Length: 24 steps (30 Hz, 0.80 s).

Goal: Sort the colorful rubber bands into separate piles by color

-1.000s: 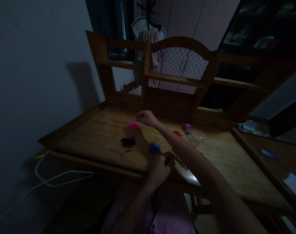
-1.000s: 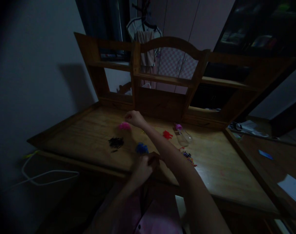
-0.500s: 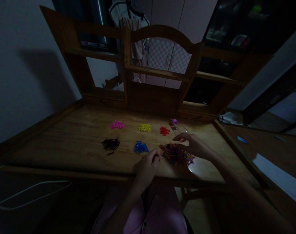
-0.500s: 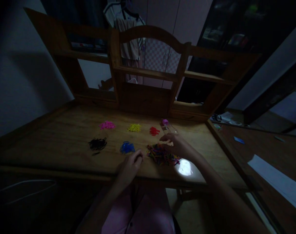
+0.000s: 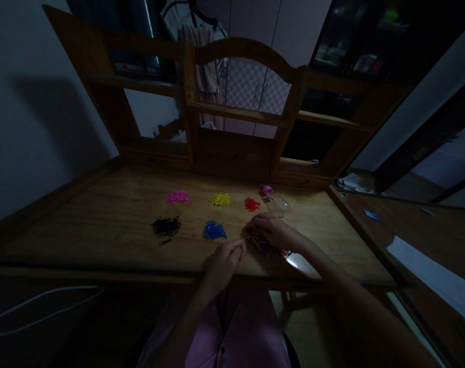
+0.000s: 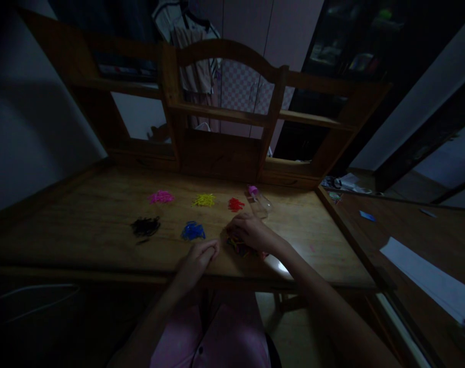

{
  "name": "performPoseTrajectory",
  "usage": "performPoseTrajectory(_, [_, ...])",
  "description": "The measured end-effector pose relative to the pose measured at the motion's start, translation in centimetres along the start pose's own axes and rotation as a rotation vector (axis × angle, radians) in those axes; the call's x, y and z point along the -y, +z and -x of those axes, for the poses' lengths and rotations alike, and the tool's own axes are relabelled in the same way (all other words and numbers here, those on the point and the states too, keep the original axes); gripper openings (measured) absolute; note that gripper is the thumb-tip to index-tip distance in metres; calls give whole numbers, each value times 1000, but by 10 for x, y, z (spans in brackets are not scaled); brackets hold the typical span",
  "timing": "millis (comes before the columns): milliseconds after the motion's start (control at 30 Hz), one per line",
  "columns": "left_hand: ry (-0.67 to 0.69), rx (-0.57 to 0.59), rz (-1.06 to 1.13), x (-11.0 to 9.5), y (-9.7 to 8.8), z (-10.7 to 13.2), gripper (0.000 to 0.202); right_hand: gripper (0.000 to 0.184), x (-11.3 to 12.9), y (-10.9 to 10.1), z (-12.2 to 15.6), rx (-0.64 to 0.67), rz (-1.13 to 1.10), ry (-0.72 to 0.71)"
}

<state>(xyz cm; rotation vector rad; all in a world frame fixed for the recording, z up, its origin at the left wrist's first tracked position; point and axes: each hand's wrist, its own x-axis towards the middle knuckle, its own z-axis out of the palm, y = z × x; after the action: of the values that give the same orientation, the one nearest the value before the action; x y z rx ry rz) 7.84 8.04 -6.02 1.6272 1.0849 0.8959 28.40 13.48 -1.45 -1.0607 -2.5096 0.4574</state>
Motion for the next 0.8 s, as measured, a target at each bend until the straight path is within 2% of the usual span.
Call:
performPoseTrajectory(167, [13,9,28,0,0,0,17,36,-5,-7,7,6,52,101])
performPoseTrajectory(333, [10,11,40,-2,-1,0,17,30,-4,-18,15,-84,100,98])
performPoseTrajectory(433, [1,12,25,-1,0,0,17,31,1,-17,11,-115,94,53])
performPoseTrajectory(533, [-6,12,-1,1,0,0,17,44,4,-10,-1,-76,84,5])
performPoseTrajectory(600, [1,11,-1,1,0,0,18,47,4,-5,-10,-23,126,-6])
performPoseTrajectory(700, [24,8,5,0,0,0,18,36,2,-1,-23,83,207,-3])
performPoseTrajectory(800, [30,14,14,1,0,0,17,21,-1,-3,-29,112,250,25])
